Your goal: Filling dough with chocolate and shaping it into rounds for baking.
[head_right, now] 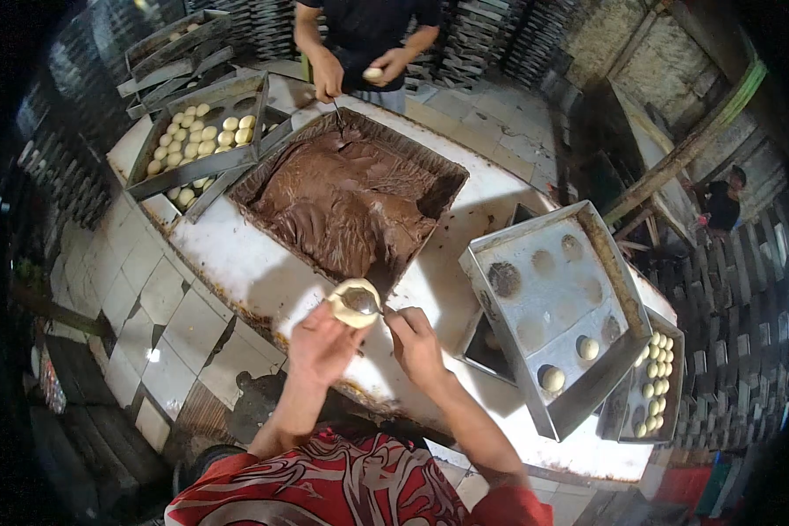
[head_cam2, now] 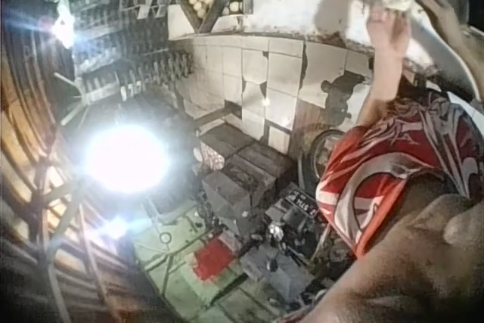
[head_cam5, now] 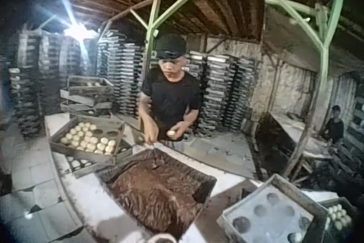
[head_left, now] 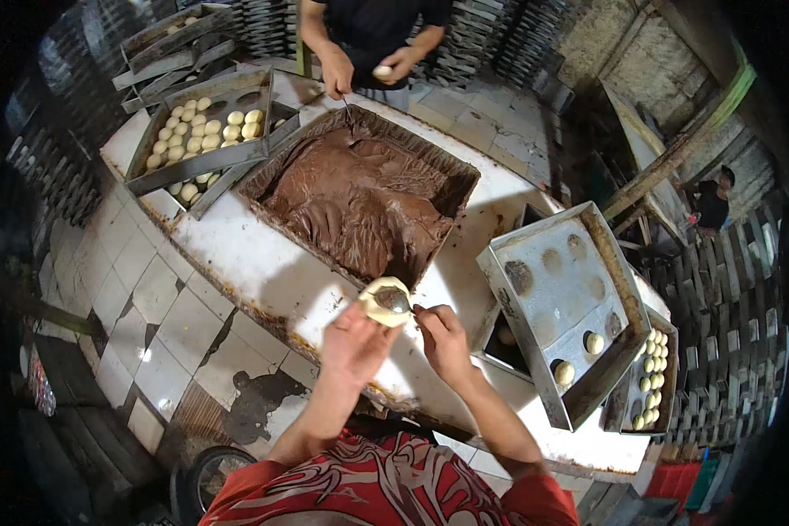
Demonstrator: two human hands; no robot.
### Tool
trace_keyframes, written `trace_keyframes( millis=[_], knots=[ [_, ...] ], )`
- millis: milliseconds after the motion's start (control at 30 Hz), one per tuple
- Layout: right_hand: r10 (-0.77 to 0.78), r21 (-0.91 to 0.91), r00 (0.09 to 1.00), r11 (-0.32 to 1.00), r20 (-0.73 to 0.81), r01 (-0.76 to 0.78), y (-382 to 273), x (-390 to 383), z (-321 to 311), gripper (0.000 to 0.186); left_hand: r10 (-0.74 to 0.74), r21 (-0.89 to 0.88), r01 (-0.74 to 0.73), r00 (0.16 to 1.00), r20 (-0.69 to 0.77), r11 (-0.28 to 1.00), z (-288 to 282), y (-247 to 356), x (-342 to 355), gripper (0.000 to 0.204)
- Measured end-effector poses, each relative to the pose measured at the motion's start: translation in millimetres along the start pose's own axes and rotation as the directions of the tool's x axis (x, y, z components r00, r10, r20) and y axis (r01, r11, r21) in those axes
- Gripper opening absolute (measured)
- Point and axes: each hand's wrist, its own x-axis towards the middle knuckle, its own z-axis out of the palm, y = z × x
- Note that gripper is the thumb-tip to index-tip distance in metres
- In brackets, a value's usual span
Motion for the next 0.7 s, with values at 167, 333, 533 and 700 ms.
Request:
trace_keyframes(
  millis=[167,333,533,700],
  knots=[
    [-0.014,0.087,0.998,0.996,-0.069,0.02,51.1,-29.0,29.2,0.024,0.374,-0.017,-0.375,0.919,0.126,0.927,-34.8,24.2,-26.0,0.04],
    [0.191,-0.005,0.978,0.981,-0.084,-0.193,55.3,-55.2,49.6,0.034,0.412,0.356,-0.425,0.904,0.117,0.832,-29.8,-8.1,-90.5,0.055],
    [0.268,0.53,0.896,0.732,0.354,-0.428,-40.4,-83.0,-31.7,0.024,0.157,0.262,-0.169,0.985,0.065,0.95,-76.0,-77.6,-152.3,0.04],
    [-0.079,0.505,0.715,0.761,0.695,-0.407,-82.3,-123.7,-78.9,0.022,-0.006,0.726,0.032,0.999,-0.039,0.687,-77.0,-113.0,-199.4,0.063]
  ],
)
